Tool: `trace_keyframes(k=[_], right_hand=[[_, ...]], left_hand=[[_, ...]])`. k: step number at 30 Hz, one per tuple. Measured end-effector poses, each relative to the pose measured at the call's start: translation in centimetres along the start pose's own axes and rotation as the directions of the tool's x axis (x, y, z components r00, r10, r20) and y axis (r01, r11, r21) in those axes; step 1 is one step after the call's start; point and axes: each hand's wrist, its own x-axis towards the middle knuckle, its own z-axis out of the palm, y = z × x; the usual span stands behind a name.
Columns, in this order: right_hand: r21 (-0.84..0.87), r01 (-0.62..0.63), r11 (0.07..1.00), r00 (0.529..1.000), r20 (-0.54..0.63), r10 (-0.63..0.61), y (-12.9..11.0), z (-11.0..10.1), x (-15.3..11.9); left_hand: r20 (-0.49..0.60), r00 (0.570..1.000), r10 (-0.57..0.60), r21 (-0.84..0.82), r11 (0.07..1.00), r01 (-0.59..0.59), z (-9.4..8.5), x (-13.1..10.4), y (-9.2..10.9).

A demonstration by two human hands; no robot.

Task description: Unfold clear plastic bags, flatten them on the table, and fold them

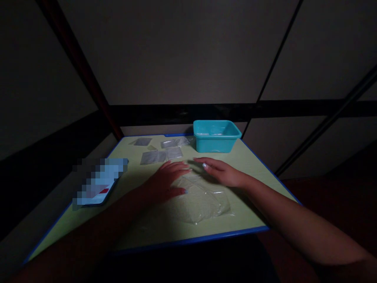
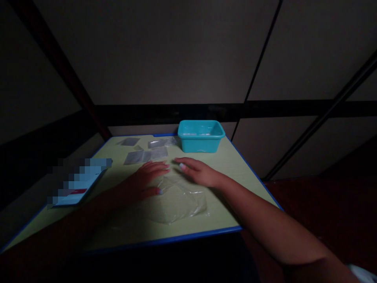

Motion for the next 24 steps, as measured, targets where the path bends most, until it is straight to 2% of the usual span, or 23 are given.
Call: trace_keyframes(k=[3, 5, 7, 13, 19, 24], right_hand=[[-0.33, 0.012, 0.944, 0.97, 0.234, 0.07, -0.6, -0.2, -0.8], [-0.426, 0.014, 0.905, 0.936, 0.323, 0.137, -1.0, -0.1, -1.2], [-0.459, 0.017, 0.888, 0.915, 0.366, 0.172, -1.3, 0.0, -1.5], [-0.538, -0.036, 0.842, 0.868, 0.4, 0.293, -1.5, -0.1, -1.5], [-0.52, -0.028, 0.854, 0.889, 0.377, 0.259, -0.8, -0.2, -1.4], [-0.553, -0.048, 0.832, 0.883, 0.366, 0.294, -0.5, -0.4, -1.1]], left_hand=[[0.198, 0.98, -0.022, 0.099, 0.995, 0.003, 0.7, -0.5, 0.5], [0.277, 0.959, -0.055, 0.121, 0.992, 0.022, 1.2, -0.8, 0.5], [0.305, 0.95, -0.073, 0.129, 0.991, 0.034, 1.5, -1.0, 0.4], [0.329, 0.934, -0.141, 0.18, 0.98, 0.084, 1.6, -1.0, 0.7], [0.302, 0.938, -0.17, 0.21, 0.972, 0.108, 1.8, -1.1, 0.8], [0.315, 0.925, -0.215, 0.239, 0.961, 0.142, 1.8, -1.1, 1.0]])
